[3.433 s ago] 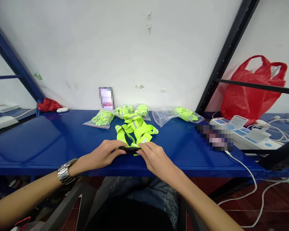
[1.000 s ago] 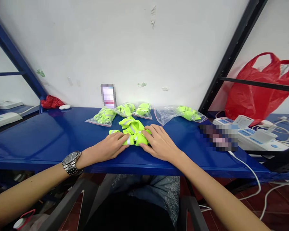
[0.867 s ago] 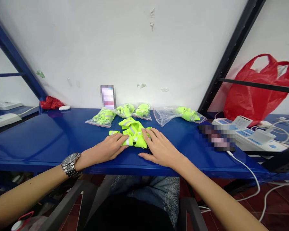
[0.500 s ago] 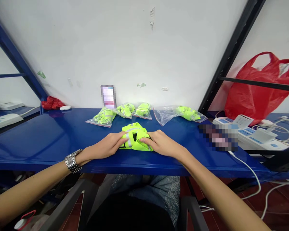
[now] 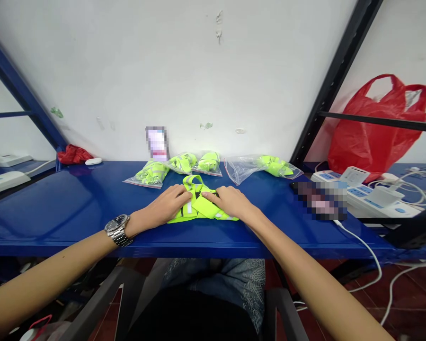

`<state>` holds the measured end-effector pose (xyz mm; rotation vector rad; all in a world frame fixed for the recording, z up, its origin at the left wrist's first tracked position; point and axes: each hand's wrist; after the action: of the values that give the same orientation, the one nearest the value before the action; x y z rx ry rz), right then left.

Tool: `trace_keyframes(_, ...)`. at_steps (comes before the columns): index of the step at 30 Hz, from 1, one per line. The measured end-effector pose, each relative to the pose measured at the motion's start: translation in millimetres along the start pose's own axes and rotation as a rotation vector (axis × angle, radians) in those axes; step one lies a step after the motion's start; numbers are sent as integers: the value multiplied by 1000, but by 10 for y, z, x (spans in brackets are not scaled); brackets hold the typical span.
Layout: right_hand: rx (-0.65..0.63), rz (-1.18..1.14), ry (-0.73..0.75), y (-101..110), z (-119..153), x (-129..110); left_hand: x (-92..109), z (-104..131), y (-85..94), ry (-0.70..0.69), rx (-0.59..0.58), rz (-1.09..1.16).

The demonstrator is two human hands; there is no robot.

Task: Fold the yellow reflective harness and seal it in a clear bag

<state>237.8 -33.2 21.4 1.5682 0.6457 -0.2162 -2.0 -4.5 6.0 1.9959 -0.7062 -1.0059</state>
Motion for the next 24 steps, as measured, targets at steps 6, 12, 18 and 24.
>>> trace_keyframes(6,224,103,332,-36,159,-5,28,40,235,-71,-47,48)
trace_keyframes(12,118,147,560,24,345,-35,81,156,280,-69,-43,3)
trace_keyframes(18,121,268,570,-101,271,1,217,141,172,-67,-2,-205)
trace_keyframes(24,-30,1,438,72,44,4,142,55,155,20,-93,-98)
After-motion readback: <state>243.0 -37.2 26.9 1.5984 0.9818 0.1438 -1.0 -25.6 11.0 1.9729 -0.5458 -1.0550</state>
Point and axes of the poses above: each hand's wrist, its own z-axis away from the middle knuckle, its own y-axis out of the back of the hand, x = y × z, and after that the axes turned 14 degrees about -z, right-handed
